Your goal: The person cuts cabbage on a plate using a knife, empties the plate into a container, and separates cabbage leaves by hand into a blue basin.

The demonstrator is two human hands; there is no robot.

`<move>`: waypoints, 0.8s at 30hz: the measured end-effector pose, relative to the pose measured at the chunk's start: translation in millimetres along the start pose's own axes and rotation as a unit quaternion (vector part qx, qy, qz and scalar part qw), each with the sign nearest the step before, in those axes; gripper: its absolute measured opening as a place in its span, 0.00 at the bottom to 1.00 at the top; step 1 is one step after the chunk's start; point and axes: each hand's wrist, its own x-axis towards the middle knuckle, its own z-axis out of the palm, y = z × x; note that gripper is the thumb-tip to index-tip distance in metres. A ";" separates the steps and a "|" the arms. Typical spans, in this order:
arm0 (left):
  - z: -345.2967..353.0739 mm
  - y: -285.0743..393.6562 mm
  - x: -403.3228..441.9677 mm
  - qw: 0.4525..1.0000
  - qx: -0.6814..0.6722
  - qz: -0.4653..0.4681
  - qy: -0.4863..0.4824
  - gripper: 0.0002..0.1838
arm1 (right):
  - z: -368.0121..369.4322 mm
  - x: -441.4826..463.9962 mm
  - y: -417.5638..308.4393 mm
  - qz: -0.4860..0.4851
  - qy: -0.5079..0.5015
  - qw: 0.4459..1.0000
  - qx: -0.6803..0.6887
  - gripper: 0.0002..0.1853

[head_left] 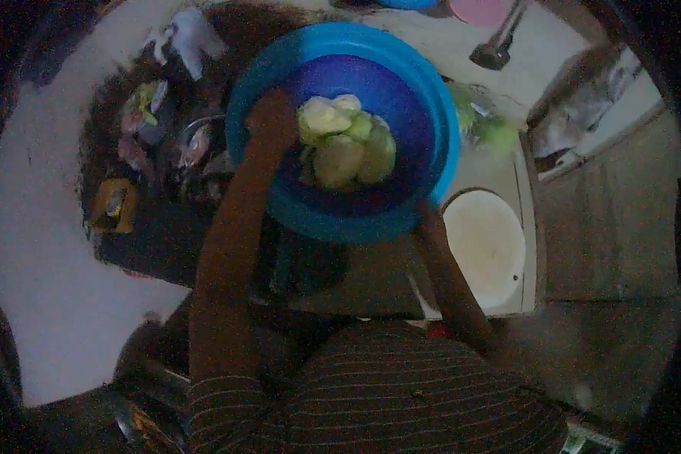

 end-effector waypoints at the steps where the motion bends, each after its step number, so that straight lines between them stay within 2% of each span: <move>1: 7.2 -5.5 -2.3 0.998 0.010 -0.054 0.013 0.13 | 6.6 -9.5 -19.4 0.077 0.008 0.983 0.165 0.20; 2: 2.6 -10.0 0.2 0.997 0.015 -0.074 0.025 0.14 | 13.4 -18.6 -39.3 0.150 0.041 0.933 0.325 0.20; 3: -1.8 -14.5 2.7 0.995 0.019 -0.093 0.037 0.14 | 17.7 -20.3 -61.9 0.155 0.037 0.927 0.340 0.21; 6: -51.8 -18.0 -4.4 0.990 -0.031 -0.119 -0.065 0.16 | 18.5 -12.8 -124.0 0.178 0.020 0.911 0.373 0.22; 8: -82.1 -16.5 -2.9 0.965 -0.114 -0.207 -0.118 0.18 | 11.9 -10.9 -138.9 0.179 0.016 0.905 0.386 0.23; 11: -116.7 -8.2 -9.6 0.973 -0.136 -0.160 -0.101 0.18 | -4.7 -21.1 -145.6 0.174 0.012 0.889 0.423 0.23; 14: -136.0 2.5 -18.6 0.976 -0.162 -0.128 -0.066 0.18 | -30.8 -26.0 -158.5 0.187 0.009 0.899 0.397 0.24; 16: -146.2 13.1 -29.0 0.970 -0.212 -0.114 -0.035 0.18 | -63.0 -45.0 -155.2 0.182 0.002 0.945 0.271 0.24; 18: -171.8 41.6 -31.3 0.961 -0.250 -0.114 -0.019 0.18 | -104.2 -65.1 -175.5 0.176 0.016 0.956 0.233 0.22; 19: -196.4 68.9 -33.4 0.975 -0.219 -0.048 0.010 0.17 | -123.9 -73.2 -176.9 0.168 0.033 0.956 0.240 0.21; 21: -211.3 115.7 -35.6 0.983 -0.180 0.008 0.043 0.16 | -172.3 -85.4 -168.1 0.168 0.058 0.955 0.237 0.21; 22: -202.0 138.3 -37.9 0.970 -0.240 -0.036 0.022 0.16 | -205.0 -93.1 -160.0 0.169 0.076 0.959 0.214 0.21; 23: -191.7 144.4 -53.9 0.962 -0.266 -0.062 0.004 0.16 | -216.2 -113.2 -116.1 0.171 0.071 0.961 0.207 0.21; 24: -181.3 150.5 -69.9 0.953 -0.291 -0.088 -0.013 0.16 | -259.7 -121.6 -78.7 0.137 0.068 0.980 0.128 0.23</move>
